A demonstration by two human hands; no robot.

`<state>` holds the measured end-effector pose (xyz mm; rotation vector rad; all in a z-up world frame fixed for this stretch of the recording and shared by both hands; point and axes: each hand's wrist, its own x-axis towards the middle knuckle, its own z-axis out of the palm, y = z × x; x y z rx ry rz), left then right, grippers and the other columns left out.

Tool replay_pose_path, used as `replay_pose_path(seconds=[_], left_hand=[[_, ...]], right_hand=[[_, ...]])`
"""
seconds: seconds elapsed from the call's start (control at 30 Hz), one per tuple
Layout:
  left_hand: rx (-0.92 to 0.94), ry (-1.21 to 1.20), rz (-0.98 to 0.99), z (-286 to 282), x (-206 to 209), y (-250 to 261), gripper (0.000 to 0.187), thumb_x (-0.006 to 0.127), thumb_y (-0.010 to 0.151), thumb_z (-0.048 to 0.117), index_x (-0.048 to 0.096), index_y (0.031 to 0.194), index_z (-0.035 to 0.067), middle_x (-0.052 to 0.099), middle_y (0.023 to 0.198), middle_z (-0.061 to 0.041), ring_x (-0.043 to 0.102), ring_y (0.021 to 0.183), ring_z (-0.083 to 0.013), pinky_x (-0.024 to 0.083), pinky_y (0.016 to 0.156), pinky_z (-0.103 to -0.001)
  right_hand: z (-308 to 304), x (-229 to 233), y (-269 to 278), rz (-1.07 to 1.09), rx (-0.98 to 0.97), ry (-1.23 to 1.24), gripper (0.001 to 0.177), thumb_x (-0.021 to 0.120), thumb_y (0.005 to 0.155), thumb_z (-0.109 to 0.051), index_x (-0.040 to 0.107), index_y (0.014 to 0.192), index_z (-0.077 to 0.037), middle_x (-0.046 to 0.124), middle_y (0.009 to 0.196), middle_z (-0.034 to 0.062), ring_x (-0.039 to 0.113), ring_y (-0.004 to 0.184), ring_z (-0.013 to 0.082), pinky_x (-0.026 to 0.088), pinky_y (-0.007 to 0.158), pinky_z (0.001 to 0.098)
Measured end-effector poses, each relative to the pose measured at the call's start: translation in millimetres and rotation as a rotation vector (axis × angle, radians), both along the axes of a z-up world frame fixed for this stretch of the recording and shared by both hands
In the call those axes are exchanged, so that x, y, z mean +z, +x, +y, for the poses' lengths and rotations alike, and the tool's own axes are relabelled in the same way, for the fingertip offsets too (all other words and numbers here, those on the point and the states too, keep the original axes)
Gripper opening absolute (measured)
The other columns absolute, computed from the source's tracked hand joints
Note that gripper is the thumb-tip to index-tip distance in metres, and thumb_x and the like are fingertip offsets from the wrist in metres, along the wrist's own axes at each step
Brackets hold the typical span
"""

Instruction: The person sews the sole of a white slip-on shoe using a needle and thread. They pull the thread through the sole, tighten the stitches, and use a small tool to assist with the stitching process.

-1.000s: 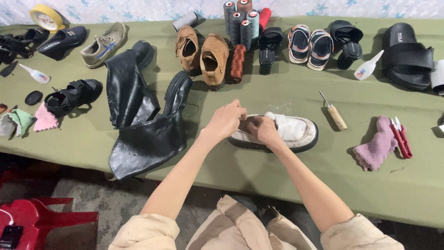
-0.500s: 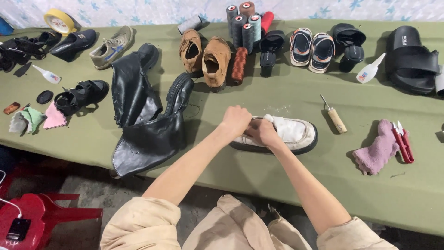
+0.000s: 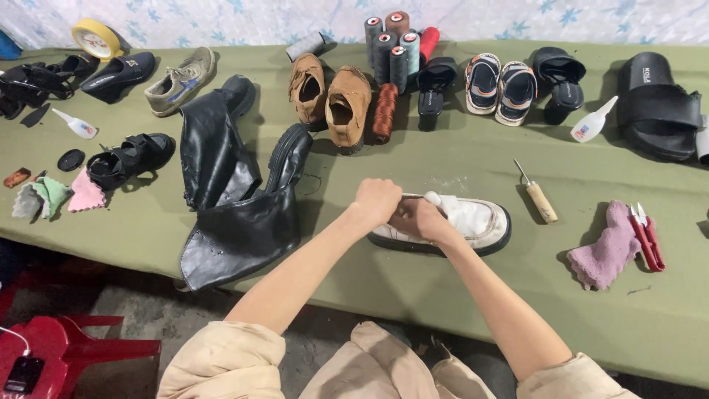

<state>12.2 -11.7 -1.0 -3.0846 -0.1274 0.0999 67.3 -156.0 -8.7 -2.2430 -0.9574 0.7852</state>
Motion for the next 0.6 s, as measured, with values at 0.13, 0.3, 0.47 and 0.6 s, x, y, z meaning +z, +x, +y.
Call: replay_pose_path(seconds=[0.13, 0.3, 0.47, 0.6], left_hand=[[-0.002, 0.155, 0.063, -14.2, -0.2, 8.4, 0.008, 0.070, 0.086, 0.011, 0.079, 0.086, 0.010, 0.076, 0.081, -0.013, 0.075, 0.081, -0.0348, 0.059, 0.065, -0.052], [-0.008, 0.244, 0.055, -15.5, -11.7, 8.8, 0.006, 0.072, 0.084, 0.011, 0.077, 0.080, 0.012, 0.075, 0.077, -0.011, 0.074, 0.075, -0.0342, 0.058, 0.062, -0.055], [-0.082, 0.127, -0.061, -2.3, -35.8, -0.2, 0.013, 0.066, 0.089, 0.008, 0.078, 0.083, 0.010, 0.075, 0.079, -0.012, 0.075, 0.079, -0.0309, 0.060, 0.064, -0.047], [-0.079, 0.069, -0.113, 1.1, -22.6, -18.1, 0.015, 0.063, 0.089, 0.004, 0.076, 0.082, 0.007, 0.074, 0.079, -0.013, 0.074, 0.079, -0.0328, 0.060, 0.066, -0.046]], right_hand=[[16.9, -50.8, 30.9, -0.097, 0.035, 0.016, 0.044, 0.070, 0.082, -0.045, 0.078, 0.111, -0.013, 0.079, 0.106, 0.0131, 0.072, 0.110, 0.0367, 0.057, 0.089, 0.0515], [6.3, -46.3, 40.7, -0.035, 0.107, 0.138, 0.040, 0.069, 0.080, -0.037, 0.078, 0.109, -0.012, 0.078, 0.110, 0.0171, 0.070, 0.113, 0.0400, 0.053, 0.090, 0.0540], [5.1, -23.3, 26.9, -0.044, 0.090, 0.003, 0.044, 0.075, 0.076, -0.046, 0.081, 0.108, -0.017, 0.080, 0.109, 0.0112, 0.071, 0.113, 0.0352, 0.054, 0.094, 0.0485], [14.0, -14.3, 18.3, -0.205, 0.086, -0.122, 0.039, 0.074, 0.078, -0.047, 0.082, 0.107, -0.021, 0.081, 0.105, 0.0062, 0.073, 0.109, 0.0299, 0.057, 0.092, 0.0462]])
